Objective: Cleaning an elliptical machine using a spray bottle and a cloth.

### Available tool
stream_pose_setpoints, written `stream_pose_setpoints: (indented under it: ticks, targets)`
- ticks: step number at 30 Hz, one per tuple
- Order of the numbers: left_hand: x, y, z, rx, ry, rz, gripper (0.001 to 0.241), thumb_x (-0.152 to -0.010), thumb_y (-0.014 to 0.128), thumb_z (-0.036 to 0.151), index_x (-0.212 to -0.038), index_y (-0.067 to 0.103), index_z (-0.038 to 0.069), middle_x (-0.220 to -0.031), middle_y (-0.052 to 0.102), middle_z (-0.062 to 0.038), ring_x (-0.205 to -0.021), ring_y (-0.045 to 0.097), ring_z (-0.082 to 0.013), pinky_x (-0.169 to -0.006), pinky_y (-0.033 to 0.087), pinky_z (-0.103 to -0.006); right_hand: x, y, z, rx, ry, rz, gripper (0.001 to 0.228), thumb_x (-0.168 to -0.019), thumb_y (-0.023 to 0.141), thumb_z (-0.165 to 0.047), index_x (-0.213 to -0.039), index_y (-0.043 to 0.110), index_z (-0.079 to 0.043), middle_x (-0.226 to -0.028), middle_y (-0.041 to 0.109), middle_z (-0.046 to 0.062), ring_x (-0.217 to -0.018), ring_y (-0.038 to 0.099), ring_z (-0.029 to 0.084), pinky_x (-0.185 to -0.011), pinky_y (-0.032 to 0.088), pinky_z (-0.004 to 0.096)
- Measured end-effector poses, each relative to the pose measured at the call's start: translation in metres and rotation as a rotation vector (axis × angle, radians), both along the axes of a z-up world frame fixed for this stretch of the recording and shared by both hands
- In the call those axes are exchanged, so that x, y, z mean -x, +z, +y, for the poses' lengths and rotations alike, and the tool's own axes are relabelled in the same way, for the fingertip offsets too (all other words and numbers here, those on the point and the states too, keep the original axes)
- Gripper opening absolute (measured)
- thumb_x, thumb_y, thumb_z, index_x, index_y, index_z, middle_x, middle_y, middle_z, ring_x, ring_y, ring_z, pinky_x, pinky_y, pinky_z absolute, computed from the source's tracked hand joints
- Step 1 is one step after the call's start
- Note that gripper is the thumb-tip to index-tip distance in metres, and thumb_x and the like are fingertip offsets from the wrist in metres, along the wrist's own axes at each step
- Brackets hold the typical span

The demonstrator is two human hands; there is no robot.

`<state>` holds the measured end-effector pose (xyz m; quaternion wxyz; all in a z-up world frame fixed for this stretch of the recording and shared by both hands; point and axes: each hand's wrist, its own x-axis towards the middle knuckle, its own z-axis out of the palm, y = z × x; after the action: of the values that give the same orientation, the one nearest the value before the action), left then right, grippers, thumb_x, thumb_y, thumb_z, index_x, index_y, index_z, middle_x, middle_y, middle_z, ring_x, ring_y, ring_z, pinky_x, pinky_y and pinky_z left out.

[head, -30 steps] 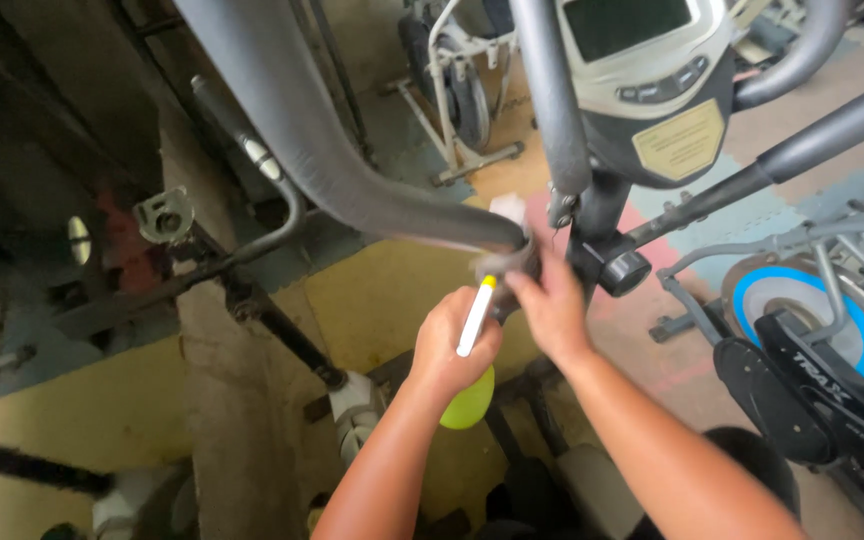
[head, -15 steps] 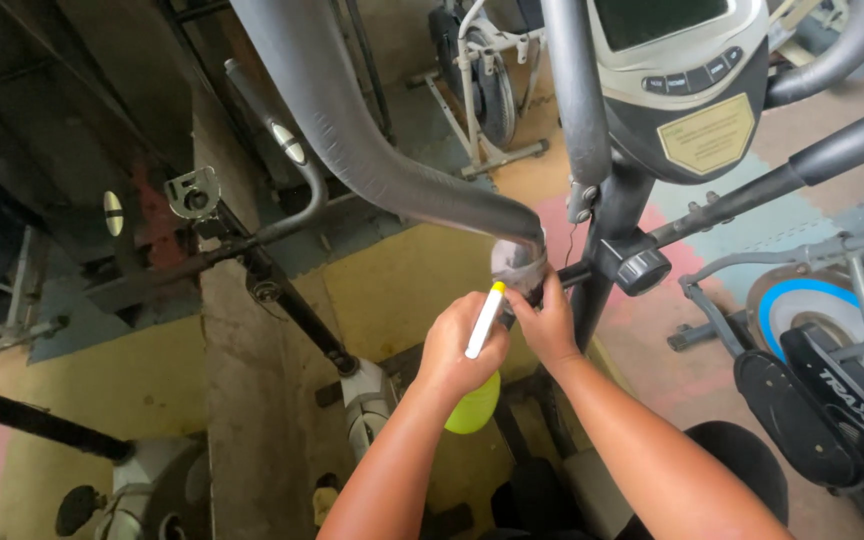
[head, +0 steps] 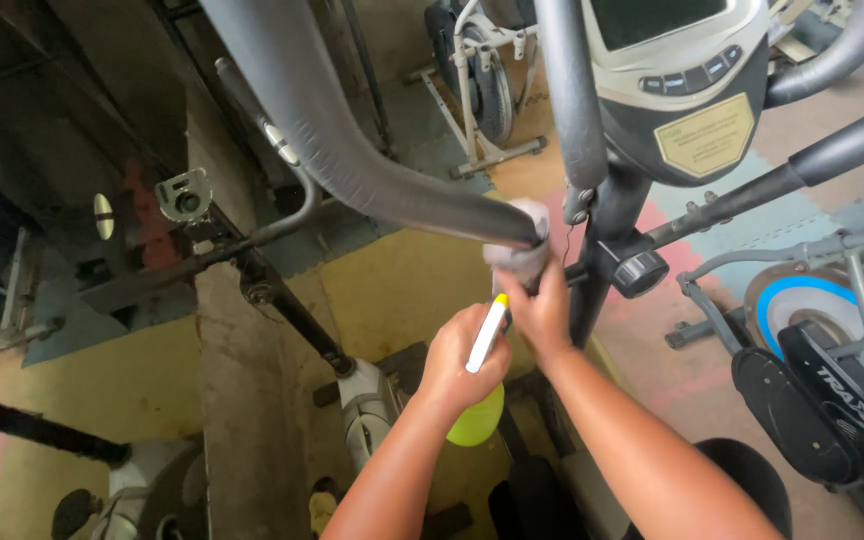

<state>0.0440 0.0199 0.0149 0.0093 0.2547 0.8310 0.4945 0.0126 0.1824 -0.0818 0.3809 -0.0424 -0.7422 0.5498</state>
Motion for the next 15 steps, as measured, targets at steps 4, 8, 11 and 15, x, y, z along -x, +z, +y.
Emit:
stream_pose_setpoints:
  ticks: [4,8,11,15]
  targets:
    - [0.005,-0.003,0.018,-0.042,-0.057,-0.026,0.018,-0.077,0.065,0.012,-0.094,0.065,0.007,-0.089,0.067,-0.018,-0.084,0.066,-0.0412,-0.074,0.054,-0.0459,-0.015,-0.052,0.018,-0.125,-0.035,-0.356,0.053,-0.086,0.077,-0.019,-0.132,0.056,-0.001,-0.112,0.069,0.015,-0.101,0.067,0.024,-0.085,0.053,0.038]
    - [0.008,0.001,0.037,-0.036,-0.122,-0.040,0.016,-0.078,0.065,0.014,-0.091,0.064,0.006,-0.088,0.067,-0.017,-0.083,0.066,-0.0404,-0.075,0.054,-0.0454,-0.029,-0.075,0.046,0.651,0.323,-0.208,0.050,-0.091,0.069,-0.012,-0.137,0.054,-0.004,-0.118,0.065,0.006,-0.105,0.063,0.018,-0.091,0.053,0.036]
    - [0.011,0.015,0.050,-0.079,-0.147,-0.015,0.015,-0.079,0.065,0.015,-0.091,0.065,0.007,-0.087,0.067,-0.017,-0.082,0.066,-0.0391,-0.074,0.054,-0.0447,-0.057,0.013,0.047,0.398,0.080,-0.043,0.041,-0.099,0.063,-0.007,-0.139,0.054,-0.002,-0.130,0.064,0.005,-0.118,0.060,0.015,-0.105,0.048,0.033]
    - [0.005,0.048,0.059,-0.131,-0.168,0.086,0.013,-0.080,0.065,0.014,-0.091,0.064,0.007,-0.086,0.066,-0.016,-0.083,0.065,-0.0391,-0.073,0.053,-0.0445,-0.066,0.124,0.057,0.246,0.090,0.166,0.039,-0.103,0.057,-0.005,-0.141,0.050,0.000,-0.133,0.062,0.006,-0.120,0.061,0.015,-0.108,0.050,0.034]
